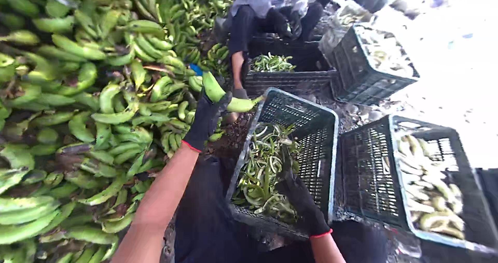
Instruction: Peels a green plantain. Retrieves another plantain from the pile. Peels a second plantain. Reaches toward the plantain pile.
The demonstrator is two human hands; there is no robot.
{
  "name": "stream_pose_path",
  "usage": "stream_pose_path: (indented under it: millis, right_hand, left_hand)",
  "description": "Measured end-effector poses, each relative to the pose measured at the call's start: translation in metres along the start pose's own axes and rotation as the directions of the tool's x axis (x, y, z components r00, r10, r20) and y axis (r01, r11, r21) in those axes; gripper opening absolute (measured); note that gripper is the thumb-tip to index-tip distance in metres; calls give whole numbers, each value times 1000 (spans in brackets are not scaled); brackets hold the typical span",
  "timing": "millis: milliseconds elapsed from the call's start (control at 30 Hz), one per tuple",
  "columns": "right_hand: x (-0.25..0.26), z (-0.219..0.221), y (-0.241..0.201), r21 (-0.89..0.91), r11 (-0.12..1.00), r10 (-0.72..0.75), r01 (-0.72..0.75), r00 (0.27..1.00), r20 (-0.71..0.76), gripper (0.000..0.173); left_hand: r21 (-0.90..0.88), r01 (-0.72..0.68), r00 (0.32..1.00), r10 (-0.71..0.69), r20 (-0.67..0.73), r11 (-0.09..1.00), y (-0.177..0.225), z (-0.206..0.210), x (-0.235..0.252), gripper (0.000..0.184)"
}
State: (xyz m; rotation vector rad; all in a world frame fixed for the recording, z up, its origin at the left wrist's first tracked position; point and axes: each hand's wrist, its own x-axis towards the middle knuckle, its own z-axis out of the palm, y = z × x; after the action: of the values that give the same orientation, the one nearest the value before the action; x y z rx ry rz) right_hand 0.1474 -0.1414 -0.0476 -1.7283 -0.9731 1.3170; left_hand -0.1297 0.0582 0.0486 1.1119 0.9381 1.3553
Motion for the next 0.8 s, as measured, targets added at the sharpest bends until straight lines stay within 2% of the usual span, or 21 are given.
stream_pose_path:
  millis: [67, 167, 233, 300, 333, 400, 433, 467, 500, 533, 567, 600, 633, 667, 733, 800]
  right_hand:
    - [-1, 9, -15, 158, 983, -95, 90, 995, 23, 54]
    - [-1, 21, -19, 292, 946, -156, 144, 988, 18, 53]
    - [1, 26, -22, 331, 927, -167, 177, 984, -59, 50]
    - [2, 25, -33, 317, 891, -277, 326, 942, -191, 48]
    - [-3, 21, -43, 276, 856, -366, 437, 889, -275, 51]
    - [-13, 13, -66, 134, 736, -560, 664, 708, -431, 56]
    - [-14, 9, -75, 67, 671, -623, 738, 611, -488, 61]
    - [-10, 8, -77, 30, 652, -637, 758, 568, -521, 64]
    - [-3, 9, -67, 21, 711, -596, 703, 618, -513, 63]
    - [5, 13, -47, 53, 837, -468, 545, 761, -450, 59]
    - [13, 16, -18, 102, 956, -234, 276, 923, -306, 56]
    - [18, 21, 10, 130, 991, 3, 18, 987, -161, 56]
    - [23, 27, 27, 153, 976, 168, -157, 984, -62, 57]
    - [27, 28, 30, 170, 955, 248, -242, 969, -17, 60]
    - [29, 15, 13, 163, 961, 231, -223, 973, -28, 62]
    - [31, -1, -6, 127, 990, 74, -64, 995, -68, 55]
  left_hand:
    - [237, -60, 985, 18, 172, 970, -9, 34, -19, 63]
    - [400, -113, 953, -14, 303, 910, -43, 75, -37, 66]
    - [463, -181, 931, 0, 364, 868, -65, 91, -46, 65]
    - [475, -212, 912, -1, 410, 854, -74, 104, -51, 61]
    - [451, -225, 906, 15, 424, 864, -75, 112, -54, 61]
    - [373, -256, 891, 68, 449, 892, -76, 124, -59, 60]
    - [327, -291, 877, 114, 467, 899, -79, 127, -58, 58]
    - [257, -349, 848, 187, 496, 901, -85, 127, -55, 57]
    - [205, -393, 822, 243, 515, 896, -88, 127, -53, 57]
    - [172, -409, 808, 269, 524, 896, -89, 127, -53, 57]
    - [172, -395, 818, 261, 513, 902, -88, 127, -57, 58]
    - [191, -359, 843, 230, 486, 914, -86, 127, -59, 59]
    - [230, -302, 882, 179, 437, 925, -80, 127, -58, 59]
    - [252, -226, 917, 118, 381, 941, -73, 127, -51, 62]
    - [210, -106, 941, 30, 337, 972, -63, 126, -42, 70]
    - [138, -2, 936, -47, 350, 990, -67, 112, -41, 66]
